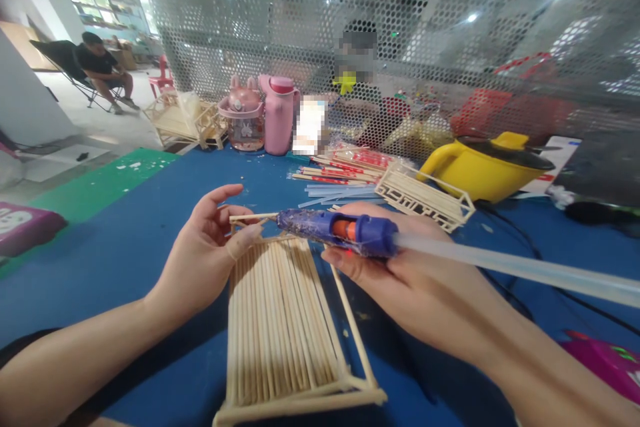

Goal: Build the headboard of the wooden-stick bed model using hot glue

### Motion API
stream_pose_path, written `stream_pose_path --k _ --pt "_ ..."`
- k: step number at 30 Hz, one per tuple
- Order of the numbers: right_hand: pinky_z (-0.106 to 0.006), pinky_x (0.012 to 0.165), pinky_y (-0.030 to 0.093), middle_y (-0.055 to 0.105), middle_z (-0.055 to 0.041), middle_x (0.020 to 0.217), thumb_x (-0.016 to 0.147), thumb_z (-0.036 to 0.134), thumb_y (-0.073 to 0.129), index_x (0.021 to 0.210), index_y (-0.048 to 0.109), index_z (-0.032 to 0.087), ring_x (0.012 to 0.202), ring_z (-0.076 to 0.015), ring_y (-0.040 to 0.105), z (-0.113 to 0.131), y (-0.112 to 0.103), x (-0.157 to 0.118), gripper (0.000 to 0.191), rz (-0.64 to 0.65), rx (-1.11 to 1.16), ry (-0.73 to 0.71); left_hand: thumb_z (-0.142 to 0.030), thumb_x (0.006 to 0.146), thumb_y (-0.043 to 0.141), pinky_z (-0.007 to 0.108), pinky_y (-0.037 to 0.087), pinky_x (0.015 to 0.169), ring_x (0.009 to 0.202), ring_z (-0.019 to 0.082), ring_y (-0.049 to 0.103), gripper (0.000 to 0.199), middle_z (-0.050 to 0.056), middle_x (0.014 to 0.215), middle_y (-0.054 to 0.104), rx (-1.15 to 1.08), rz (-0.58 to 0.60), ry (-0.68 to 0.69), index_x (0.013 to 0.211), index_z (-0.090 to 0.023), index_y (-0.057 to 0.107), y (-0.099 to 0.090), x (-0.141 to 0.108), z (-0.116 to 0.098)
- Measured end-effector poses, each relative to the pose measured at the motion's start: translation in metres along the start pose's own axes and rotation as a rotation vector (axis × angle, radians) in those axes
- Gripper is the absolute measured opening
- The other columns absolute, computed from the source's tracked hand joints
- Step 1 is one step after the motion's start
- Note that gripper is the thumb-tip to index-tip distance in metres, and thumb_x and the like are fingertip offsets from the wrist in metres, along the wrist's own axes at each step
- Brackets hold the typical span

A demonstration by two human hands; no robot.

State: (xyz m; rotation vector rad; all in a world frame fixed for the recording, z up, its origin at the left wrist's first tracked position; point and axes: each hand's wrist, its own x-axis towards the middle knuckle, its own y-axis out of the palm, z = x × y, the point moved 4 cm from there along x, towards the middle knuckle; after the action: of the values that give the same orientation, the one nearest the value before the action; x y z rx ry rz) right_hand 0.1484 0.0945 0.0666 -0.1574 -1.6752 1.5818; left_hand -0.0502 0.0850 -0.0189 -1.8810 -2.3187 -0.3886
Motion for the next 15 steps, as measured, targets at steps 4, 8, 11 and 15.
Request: stream_pose_path --k 4,8,11,15 --pt "-0.026 0.066 0.053 0.068 0.0045 0.086 0.084 0.035 0.055 0.088 0.060 0.031 0.077 -0.0160 0.065 0.001 -0.001 -0.002 0.008 -0.005 0.042 0.030 -0.013 0.077 0.062 0.020 0.047 0.073 0.077 0.008 0.058 0.047 -0.004 0.083 0.058 0.015 -0.015 0.003 0.118 -0.022 0.042 0.000 0.000 -0.001" --pt "-0.024 0.054 0.053 0.068 0.0048 0.076 0.083 0.040 0.056 0.087 0.060 0.030 0.062 -0.0140 0.064 0.002 0.003 -0.002 0.011 0.022 0.117 0.119 -0.013 0.076 0.062 0.020 0.047 0.074 0.078 0.008 0.058 0.047 -0.004 0.083 0.058 0.029 -0.031 0.015 0.118 -0.022 0.043 0.000 -0.001 -0.001" --pt "-0.026 0.055 0.055 0.069 0.0039 0.079 0.080 0.045 0.058 0.093 0.062 0.031 0.059 -0.0143 0.064 0.000 0.005 -0.005 0.020 0.016 0.125 0.178 -0.014 0.077 0.063 0.020 0.048 0.074 0.078 0.008 0.058 0.047 -0.004 0.084 0.058 0.013 -0.032 0.009 0.118 -0.023 0.043 0.001 -0.001 0.000" --pt "-0.029 0.063 0.058 0.071 0.0043 0.085 0.078 0.047 0.060 0.099 0.062 0.035 0.067 -0.0168 0.067 -0.007 0.001 -0.013 0.025 -0.119 0.103 0.189 -0.015 0.077 0.062 0.020 0.048 0.072 0.077 0.008 0.059 0.045 -0.004 0.083 0.059 0.016 -0.038 -0.002 0.117 -0.024 0.044 0.000 -0.001 0.000"
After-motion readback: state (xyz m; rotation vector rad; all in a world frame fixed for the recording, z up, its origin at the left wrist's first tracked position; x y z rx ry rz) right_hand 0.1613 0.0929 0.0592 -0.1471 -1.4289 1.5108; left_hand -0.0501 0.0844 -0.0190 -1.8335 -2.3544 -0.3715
